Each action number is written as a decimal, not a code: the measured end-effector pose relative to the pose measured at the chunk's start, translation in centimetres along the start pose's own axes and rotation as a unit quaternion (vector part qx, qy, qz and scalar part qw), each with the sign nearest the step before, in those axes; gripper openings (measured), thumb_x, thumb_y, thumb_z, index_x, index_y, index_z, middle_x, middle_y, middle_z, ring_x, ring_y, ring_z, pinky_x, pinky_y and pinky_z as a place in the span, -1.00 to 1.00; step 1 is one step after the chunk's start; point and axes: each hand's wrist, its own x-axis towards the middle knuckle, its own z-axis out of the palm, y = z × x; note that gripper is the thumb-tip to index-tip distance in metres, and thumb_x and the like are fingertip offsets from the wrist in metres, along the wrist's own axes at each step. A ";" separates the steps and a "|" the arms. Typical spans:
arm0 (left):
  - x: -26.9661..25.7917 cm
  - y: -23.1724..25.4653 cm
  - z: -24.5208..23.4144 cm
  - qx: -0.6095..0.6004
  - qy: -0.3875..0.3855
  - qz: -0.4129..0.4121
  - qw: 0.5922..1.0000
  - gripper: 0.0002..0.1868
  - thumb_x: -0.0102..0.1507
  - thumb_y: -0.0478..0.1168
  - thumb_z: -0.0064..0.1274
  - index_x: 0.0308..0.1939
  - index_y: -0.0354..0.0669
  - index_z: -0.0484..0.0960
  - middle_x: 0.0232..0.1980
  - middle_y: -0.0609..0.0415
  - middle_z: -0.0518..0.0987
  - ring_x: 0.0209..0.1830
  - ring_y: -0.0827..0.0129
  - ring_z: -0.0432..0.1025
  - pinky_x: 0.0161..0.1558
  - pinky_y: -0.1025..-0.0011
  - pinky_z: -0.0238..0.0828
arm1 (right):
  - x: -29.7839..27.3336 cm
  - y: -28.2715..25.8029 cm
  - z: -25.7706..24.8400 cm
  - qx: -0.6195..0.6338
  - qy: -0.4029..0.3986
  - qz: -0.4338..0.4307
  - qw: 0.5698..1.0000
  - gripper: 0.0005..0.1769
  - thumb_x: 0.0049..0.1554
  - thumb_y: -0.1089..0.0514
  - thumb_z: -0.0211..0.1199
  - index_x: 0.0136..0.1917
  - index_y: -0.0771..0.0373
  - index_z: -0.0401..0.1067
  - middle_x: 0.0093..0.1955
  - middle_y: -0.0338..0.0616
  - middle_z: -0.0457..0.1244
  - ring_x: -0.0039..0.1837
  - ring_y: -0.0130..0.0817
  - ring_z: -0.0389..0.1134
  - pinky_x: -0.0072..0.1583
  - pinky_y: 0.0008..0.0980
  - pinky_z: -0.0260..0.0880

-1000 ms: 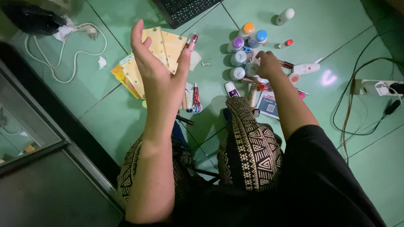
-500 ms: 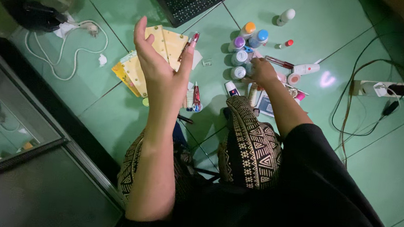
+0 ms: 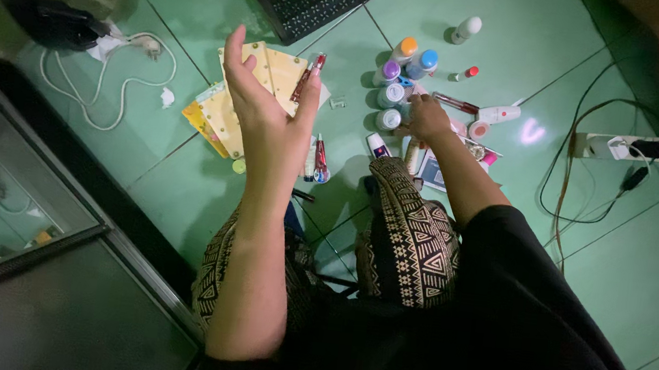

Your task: The person sits on the floor and organizes various personal care items, including bottles, tubes, and makeup, by picking them up and placing them onto a black metal shelving unit.

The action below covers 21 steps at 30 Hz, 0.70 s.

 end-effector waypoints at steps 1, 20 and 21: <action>0.0 0.0 0.0 -0.007 0.003 0.002 1.000 -0.09 0.41 -0.18 0.25 0.62 -0.21 -0.08 0.63 -0.34 0.07 0.63 -0.14 0.14 0.62 0.02 0.08 | 0.2 0.2 0.2 0.020 0.002 -0.002 1.000 -0.05 -0.23 0.09 0.56 0.40 0.23 0.30 0.35 0.13 0.20 0.33 0.16 0.25 0.00 -0.07 0.46; -0.3 2.2 1.0 0.009 -0.177 0.084 0.981 0.22 -0.04 -0.06 0.53 0.51 -0.29 0.07 0.51 -0.39 0.15 0.50 -0.21 0.09 0.40 -0.06 -0.03 | -16.5 -21.8 -37.1 -0.023 0.074 -0.334 0.939 -0.40 -0.03 0.00 0.43 0.23 0.29 0.48 0.04 0.07 0.39 0.04 0.02 0.42 0.07 -0.12 0.42; -0.4 2.6 1.0 -0.024 -0.174 0.069 0.982 0.14 0.01 -0.07 0.50 0.50 -0.28 0.12 0.45 -0.34 0.26 0.45 -0.13 0.20 0.39 0.01 0.09 | -17.5 -24.0 -38.5 -0.015 0.056 -0.366 0.929 -0.41 -0.04 0.00 0.42 0.22 0.29 0.47 0.04 0.04 0.39 0.01 -0.02 0.43 0.04 -0.16 0.43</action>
